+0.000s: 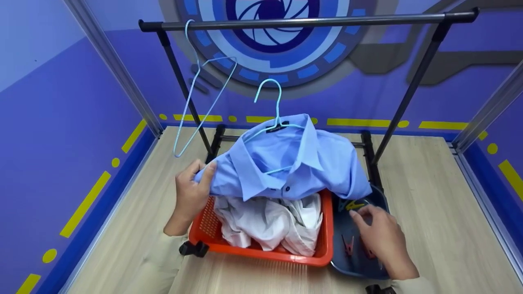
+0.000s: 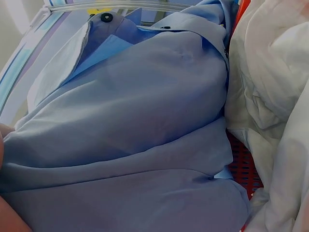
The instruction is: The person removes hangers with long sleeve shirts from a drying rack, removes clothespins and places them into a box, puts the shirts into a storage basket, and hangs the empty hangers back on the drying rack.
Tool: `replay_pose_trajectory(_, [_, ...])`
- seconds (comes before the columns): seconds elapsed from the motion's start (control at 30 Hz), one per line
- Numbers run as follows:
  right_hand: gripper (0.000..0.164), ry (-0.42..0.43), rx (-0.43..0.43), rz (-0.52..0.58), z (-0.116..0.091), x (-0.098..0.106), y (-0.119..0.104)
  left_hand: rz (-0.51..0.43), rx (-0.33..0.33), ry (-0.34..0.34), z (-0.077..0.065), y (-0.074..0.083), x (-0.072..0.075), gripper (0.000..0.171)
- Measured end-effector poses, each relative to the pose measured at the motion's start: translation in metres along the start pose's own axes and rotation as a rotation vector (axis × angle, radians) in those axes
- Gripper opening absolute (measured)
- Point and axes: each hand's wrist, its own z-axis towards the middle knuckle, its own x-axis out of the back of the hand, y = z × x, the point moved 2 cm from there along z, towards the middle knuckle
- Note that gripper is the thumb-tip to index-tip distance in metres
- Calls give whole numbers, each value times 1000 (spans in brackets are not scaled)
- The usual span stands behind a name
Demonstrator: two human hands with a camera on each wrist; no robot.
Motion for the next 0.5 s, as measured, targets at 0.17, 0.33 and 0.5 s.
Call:
replay_pose_trajectory(0.17, [47,230,148,65,1,17,-10,6,-1,-39,-1,2,0,34])
replay_pose_trajectory(0.33, [44,281,205,119,5,34,-17,22,15,-107,-3,4,-1,34])
replay_pose_trajectory(0.5, [42,265,274,117,8,43,-32,29,3,-155,-4,4,-1,34])
